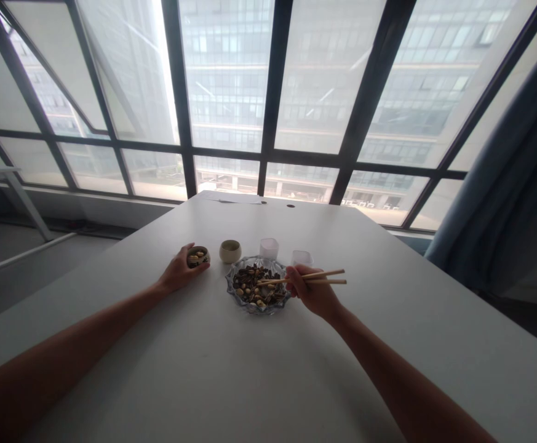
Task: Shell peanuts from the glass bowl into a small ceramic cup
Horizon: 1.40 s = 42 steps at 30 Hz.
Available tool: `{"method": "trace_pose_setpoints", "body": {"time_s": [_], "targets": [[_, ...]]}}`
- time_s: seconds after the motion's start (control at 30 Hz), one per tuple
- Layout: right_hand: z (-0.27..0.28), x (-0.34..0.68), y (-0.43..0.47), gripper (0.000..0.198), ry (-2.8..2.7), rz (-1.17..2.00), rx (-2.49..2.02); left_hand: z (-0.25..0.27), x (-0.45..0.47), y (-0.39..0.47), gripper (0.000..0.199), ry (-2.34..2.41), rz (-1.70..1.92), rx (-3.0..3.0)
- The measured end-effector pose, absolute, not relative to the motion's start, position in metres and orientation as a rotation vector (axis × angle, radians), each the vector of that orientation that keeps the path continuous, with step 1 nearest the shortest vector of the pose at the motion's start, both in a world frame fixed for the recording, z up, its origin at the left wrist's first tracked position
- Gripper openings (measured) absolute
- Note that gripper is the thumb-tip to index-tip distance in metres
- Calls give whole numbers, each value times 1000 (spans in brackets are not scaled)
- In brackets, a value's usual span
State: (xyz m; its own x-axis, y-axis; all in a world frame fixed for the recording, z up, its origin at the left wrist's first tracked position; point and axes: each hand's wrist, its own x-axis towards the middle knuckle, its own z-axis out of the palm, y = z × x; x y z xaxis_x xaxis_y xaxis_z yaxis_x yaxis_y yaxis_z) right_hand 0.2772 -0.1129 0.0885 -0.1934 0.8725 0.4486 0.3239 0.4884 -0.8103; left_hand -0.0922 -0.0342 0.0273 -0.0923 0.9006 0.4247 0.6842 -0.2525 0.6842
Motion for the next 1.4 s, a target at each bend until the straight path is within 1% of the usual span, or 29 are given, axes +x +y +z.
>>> {"method": "trace_pose_setpoints", "body": {"time_s": [0.27,0.37,0.47,0.57,0.7,0.9,1.0,1.2,1.4], "targets": [[91,274,-113,57,-1715,716,-1052,27,-94,-36,89,1773,1245,1975],[91,275,-112,58,-1695,728,-1054,38,-91,-41,85,1815,1308,2135],[89,277,-109,59,-1651,729,-1053,61,-74,-48,75,1766,1343,2401],[89,282,-105,60,-1585,734,-1060,86,-40,-48,63,1650,1208,2566],[96,288,-103,63,-1531,758,-1079,106,16,-33,60,1565,847,2583],[103,290,-108,65,-1585,726,-1104,112,72,1,75,1556,423,2643],[104,289,-111,64,-1673,719,-1096,108,84,15,79,1628,331,2584],[111,287,-119,59,-1842,702,-1059,95,90,36,79,1629,420,2479],[116,287,-123,60,-1895,717,-1060,86,94,47,80,1613,538,2437]]}}
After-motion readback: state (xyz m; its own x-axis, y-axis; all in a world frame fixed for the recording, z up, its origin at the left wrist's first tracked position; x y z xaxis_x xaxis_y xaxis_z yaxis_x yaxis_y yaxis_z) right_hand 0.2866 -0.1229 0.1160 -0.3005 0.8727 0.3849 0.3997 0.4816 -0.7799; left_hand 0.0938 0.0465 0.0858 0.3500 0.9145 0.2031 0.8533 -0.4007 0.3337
